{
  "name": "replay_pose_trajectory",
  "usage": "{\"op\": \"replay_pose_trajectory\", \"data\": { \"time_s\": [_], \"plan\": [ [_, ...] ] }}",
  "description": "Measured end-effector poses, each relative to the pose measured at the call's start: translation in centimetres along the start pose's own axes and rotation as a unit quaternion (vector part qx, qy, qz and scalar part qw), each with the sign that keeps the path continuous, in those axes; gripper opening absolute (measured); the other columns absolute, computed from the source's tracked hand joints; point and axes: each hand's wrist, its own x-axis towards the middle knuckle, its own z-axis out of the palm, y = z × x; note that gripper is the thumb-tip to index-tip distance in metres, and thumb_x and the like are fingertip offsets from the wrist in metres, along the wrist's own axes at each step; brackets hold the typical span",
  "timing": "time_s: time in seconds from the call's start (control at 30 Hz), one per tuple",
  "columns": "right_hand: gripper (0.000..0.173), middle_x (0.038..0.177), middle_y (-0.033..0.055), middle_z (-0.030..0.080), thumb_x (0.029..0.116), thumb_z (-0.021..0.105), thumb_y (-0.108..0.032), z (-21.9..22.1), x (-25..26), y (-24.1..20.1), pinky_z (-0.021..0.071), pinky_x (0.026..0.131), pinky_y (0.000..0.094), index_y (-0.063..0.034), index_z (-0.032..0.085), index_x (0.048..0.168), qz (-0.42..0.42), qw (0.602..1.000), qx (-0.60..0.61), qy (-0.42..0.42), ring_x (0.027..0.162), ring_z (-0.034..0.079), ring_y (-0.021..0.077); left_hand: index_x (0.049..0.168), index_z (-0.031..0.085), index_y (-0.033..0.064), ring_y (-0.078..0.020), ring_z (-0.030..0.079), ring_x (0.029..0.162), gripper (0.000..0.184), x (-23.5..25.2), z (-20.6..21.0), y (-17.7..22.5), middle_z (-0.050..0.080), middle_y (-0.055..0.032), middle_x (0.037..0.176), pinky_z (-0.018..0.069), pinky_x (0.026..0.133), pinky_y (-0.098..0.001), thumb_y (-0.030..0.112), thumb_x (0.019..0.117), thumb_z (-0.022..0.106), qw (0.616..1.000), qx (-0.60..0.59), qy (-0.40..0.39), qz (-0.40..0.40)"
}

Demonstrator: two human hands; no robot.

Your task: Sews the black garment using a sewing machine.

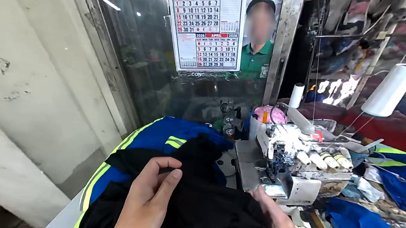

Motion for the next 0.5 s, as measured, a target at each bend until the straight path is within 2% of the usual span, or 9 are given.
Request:
{"op": "replay_pose_trajectory", "data": {
  "time_s": [0.07,0.1,0.17,0.2,0.27,0.3,0.4,0.47,0.5],
  "plan": [
    [0.056,0.109,0.0060,0.072,0.0987,0.053,-0.061,-0.6,0.0,0.0,0.0577,0.092,0.0381,-0.0118,0.069,0.117,0.033,0.994,-0.076,-0.072,0.103,0.069,0.0156,0.121,0.064,0.0166,-0.0178,0.070,0.077,0.021,0.6,0.1,0.3,0.073,-0.0034,0.090,0.0600,0.068,-0.0298,0.026,0.1041,0.058,0.998,0.028,-0.006,0.047],
    [0.054,0.110,0.0047,0.074,0.0969,0.058,-0.061,-0.8,-0.1,-0.1,0.0580,0.094,0.0378,-0.0129,0.071,0.116,0.048,0.988,-0.099,-0.106,0.104,0.069,0.0148,0.120,0.064,0.0184,-0.0156,0.068,0.073,0.019,1.1,0.4,0.0,0.072,-0.0009,0.088,0.0589,0.064,-0.0290,0.027,0.1041,0.058,0.996,0.052,-0.010,0.070],
    [0.035,0.105,0.0028,0.076,0.0991,0.064,-0.047,-0.5,-0.1,0.0,0.0593,0.091,0.0363,-0.0143,0.076,0.106,0.043,0.984,-0.109,-0.135,0.100,0.071,0.0131,0.118,0.064,0.0211,-0.0106,0.063,0.067,0.018,2.1,1.2,-2.1,0.067,0.0044,0.083,0.0555,0.058,-0.0297,0.030,0.1042,0.058,0.984,0.142,-0.018,0.102],
    [0.032,0.109,0.0055,0.075,0.1017,0.063,-0.039,-0.4,0.0,0.0,0.0578,0.095,0.0385,-0.0111,0.076,0.111,0.035,0.985,-0.097,-0.136,0.104,0.071,0.0157,0.120,0.065,0.0209,-0.0103,0.064,0.068,0.022,2.4,1.4,-3.4,0.068,0.0046,0.084,0.0564,0.059,-0.0328,0.034,0.1037,0.059,0.975,0.199,-0.020,0.100],
    [0.038,0.122,0.0126,0.071,0.1072,0.054,-0.033,-0.2,0.2,0.0,0.0535,0.105,0.0439,-0.0034,0.067,0.126,0.021,0.992,-0.080,-0.099,0.116,0.067,0.0228,0.128,0.066,0.0201,-0.0098,0.070,0.089,0.035,1.6,1.3,-4.3,0.071,0.0034,0.104,0.0624,0.078,-0.0359,0.043,0.1027,0.058,0.952,0.290,-0.035,0.094],
    [0.041,0.126,0.0141,0.069,0.1090,0.050,-0.034,-0.2,0.4,-0.1,0.0525,0.107,0.0447,-0.0018,0.062,0.132,0.019,0.994,-0.083,-0.073,0.119,0.066,0.0242,0.126,0.068,0.0180,-0.0102,0.069,0.096,0.035,0.6,1.1,-3.8,0.070,0.0016,0.110,0.0617,0.082,-0.0348,0.042,0.1026,0.058,0.947,0.297,-0.029,0.119],
    [0.048,0.128,0.0133,0.068,0.1117,0.038,-0.038,-0.3,0.3,-0.2,0.0542,0.105,0.0447,-0.0023,0.055,0.139,0.033,0.995,-0.092,-0.025,0.120,0.066,0.0238,0.110,0.072,0.0071,-0.0106,0.071,0.089,0.024,-4.1,1.0,0.0,0.074,-0.0028,0.099,0.0629,0.077,-0.0309,0.026,0.1044,0.059,0.969,0.183,-0.060,0.158],
    [0.049,0.125,0.0134,0.069,0.1118,0.035,-0.040,0.0,0.6,-0.1,0.0569,0.101,0.0441,-0.0030,0.055,0.138,0.031,0.995,-0.095,-0.002,0.116,0.067,0.0238,0.110,0.073,0.0058,-0.0126,0.072,0.095,0.022,-6.0,2.2,0.5,0.075,-0.0045,0.103,0.0626,0.084,-0.0331,0.017,0.1059,0.055,0.968,0.154,-0.133,0.145],
    [0.050,0.124,0.0137,0.069,0.1117,0.036,-0.040,0.3,0.7,0.0,0.0577,0.099,0.0439,-0.0031,0.056,0.138,0.028,0.995,-0.095,0.023,0.115,0.068,0.0239,0.113,0.073,0.0088,-0.0118,0.071,0.098,0.023,-6.2,2.8,-0.3,0.074,-0.0033,0.108,0.0617,0.085,-0.0319,0.017,0.1065,0.053,0.959,0.189,-0.144,0.151]
  ]
}}
